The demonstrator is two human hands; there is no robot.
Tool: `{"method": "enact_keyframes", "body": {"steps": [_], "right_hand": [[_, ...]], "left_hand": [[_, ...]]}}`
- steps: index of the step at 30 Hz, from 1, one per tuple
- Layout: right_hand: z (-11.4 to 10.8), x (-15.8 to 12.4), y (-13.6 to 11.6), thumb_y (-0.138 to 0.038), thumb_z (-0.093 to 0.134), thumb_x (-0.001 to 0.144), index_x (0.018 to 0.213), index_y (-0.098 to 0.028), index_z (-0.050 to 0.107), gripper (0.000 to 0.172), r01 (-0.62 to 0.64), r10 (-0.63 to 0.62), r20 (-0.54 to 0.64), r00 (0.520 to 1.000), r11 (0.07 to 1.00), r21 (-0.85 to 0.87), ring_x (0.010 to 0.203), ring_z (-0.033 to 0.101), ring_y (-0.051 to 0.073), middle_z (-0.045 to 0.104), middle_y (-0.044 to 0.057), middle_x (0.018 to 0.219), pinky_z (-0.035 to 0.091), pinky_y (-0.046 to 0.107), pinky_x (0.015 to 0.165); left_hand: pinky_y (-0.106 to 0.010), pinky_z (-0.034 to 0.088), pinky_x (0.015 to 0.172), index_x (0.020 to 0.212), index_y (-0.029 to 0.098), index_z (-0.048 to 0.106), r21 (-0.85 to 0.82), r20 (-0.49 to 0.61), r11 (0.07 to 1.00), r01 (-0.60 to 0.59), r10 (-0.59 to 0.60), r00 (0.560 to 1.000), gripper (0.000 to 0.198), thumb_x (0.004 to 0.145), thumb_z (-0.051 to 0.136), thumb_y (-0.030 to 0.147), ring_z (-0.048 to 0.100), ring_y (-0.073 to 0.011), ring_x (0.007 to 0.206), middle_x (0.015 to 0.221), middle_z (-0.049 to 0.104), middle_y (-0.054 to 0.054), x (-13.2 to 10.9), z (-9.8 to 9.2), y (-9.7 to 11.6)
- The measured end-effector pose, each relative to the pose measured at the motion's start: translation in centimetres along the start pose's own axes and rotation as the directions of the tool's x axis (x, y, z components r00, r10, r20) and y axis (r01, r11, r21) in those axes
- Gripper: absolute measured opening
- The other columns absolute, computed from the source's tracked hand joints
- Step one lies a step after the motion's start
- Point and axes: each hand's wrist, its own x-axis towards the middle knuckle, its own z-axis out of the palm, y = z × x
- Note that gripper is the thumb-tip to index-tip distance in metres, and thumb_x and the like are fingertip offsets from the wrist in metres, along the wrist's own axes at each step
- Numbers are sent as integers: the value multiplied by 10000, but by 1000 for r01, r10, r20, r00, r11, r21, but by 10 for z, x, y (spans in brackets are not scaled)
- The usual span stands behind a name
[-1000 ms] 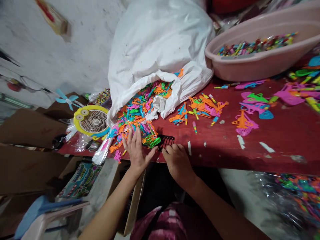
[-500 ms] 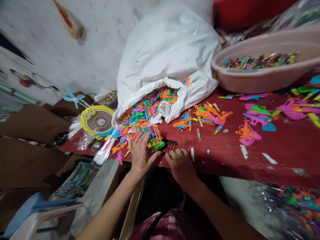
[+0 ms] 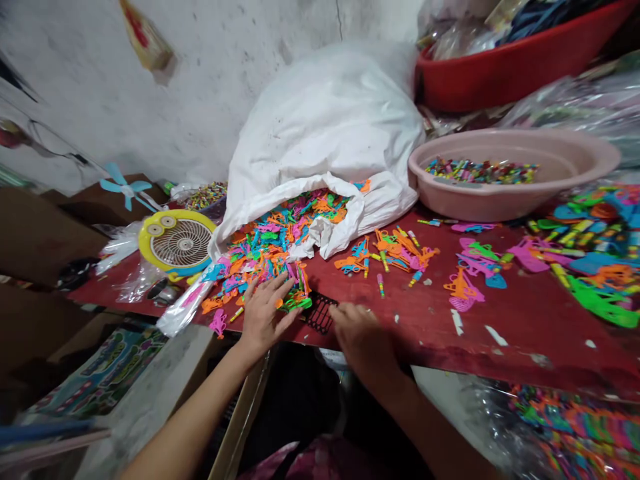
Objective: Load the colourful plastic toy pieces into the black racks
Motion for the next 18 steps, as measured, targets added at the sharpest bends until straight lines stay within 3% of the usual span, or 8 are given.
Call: {"method": "enact_keyframes", "body": {"steps": [2, 4, 7, 10, 13, 18], "right_hand": [[-19, 12, 26, -219, 435, 973, 1106, -178, 657, 262, -156, 157, 2, 988, 985, -75, 945, 599, 206, 671, 82, 1023, 412, 311, 804], [-36, 28, 51, -318, 443, 979, 958, -179, 664, 262, -323, 336, 41, 941, 927, -191, 864, 624, 213, 675, 85, 950, 404, 306, 709], [-49, 55, 76, -434, 460, 963, 1000, -172, 630, 315, -453, 499, 78, 863, 833, -318, 819, 647, 245, 687, 103, 916, 375, 304, 625], [-47, 82, 87, -434, 445, 963, 1089, -146, 606, 352, -482, 542, 73, 837, 795, -369, 870, 660, 278, 685, 148, 995, 398, 320, 637], [-37, 104, 92, -289, 439, 953, 1139, -99, 590, 305, -499, 574, 88, 814, 769, -399, 931, 662, 301, 667, 198, 1063, 433, 345, 685], [-31, 117, 96, -65, 370, 890, 1199, -64, 547, 357, -496, 592, 157, 790, 769, -402, 944, 664, 298, 650, 233, 1087, 452, 367, 721]], "left_hand": [[-501, 237, 1153, 1317, 265, 563, -52, 7, 997, -65, 65, 998, 467, 890, 638, 439, 580, -250, 1226, 1386, 584, -93, -1, -3, -10], [-495, 229, 1159, 1295, 268, 577, -99, 23, 989, -112, 115, 993, 451, 886, 644, 444, 579, -241, 1232, 1379, 591, -90, -1, -4, -19], [-488, 209, 1173, 1319, 264, 549, -142, 43, 983, -116, 123, 992, 485, 883, 643, 453, 574, -231, 1241, 1362, 602, -95, 0, -6, -25], [-494, 176, 1192, 1401, 235, 456, -175, 42, 981, -83, 92, 995, 657, 843, 670, 508, 555, -243, 1262, 1354, 598, -122, -1, -8, -24], [-531, 138, 1202, 1450, 204, 380, -181, 2, 983, -34, 35, 999, 828, 780, 703, 569, 500, -284, 1317, 1395, 551, -154, -3, -12, -16], [-575, 178, 1174, 1366, 220, 498, -95, -52, 980, 173, -178, 983, 674, 796, 700, 518, 409, -323, 1381, 1453, 489, -142, -5, -12, 3]]}}
